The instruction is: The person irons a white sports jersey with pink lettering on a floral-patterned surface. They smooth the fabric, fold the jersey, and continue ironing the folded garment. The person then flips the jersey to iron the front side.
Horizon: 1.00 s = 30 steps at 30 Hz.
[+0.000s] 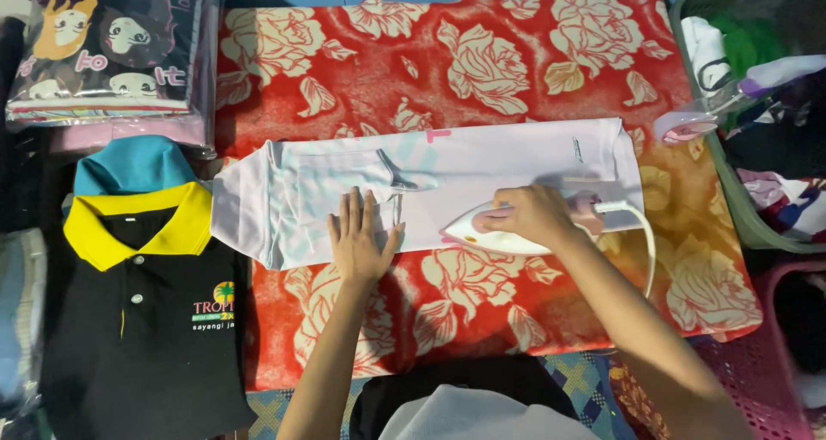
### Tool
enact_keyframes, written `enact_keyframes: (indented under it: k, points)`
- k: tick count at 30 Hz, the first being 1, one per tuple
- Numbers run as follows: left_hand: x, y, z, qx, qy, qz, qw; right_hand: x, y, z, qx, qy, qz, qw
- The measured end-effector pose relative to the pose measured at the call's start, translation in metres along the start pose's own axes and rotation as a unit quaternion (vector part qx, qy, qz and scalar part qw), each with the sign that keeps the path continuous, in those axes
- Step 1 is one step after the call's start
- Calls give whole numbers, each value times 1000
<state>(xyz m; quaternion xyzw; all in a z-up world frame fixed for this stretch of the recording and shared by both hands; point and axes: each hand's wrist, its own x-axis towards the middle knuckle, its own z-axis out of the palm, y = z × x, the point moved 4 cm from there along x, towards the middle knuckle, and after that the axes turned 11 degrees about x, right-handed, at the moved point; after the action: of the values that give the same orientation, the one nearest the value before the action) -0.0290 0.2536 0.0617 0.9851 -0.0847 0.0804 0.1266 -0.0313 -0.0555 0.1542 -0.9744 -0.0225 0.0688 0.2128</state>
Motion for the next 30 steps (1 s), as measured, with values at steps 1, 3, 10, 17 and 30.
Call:
enact_keyframes:
  k: [1, 3, 10, 17, 30]
  points:
    - [1, -1, 1, 0, -2, 0, 1000, -2, 20, -6, -3, -7, 26, 1000]
    - [0, -1, 2, -3, -8, -4, 1000, -12, 52, -24, -8, -19, 53, 998]
    - [2, 3, 0, 13, 5, -10, 1000, -42, 132, -60, -37, 74, 205, 975]
    - [1, 1, 3, 12, 8, -15, 1000, -41, 132, -63, 3, -25, 214, 977]
    - [2, 3, -3, -1, 14, -26, 1000, -22, 112, -58, 68, -52, 268, 960]
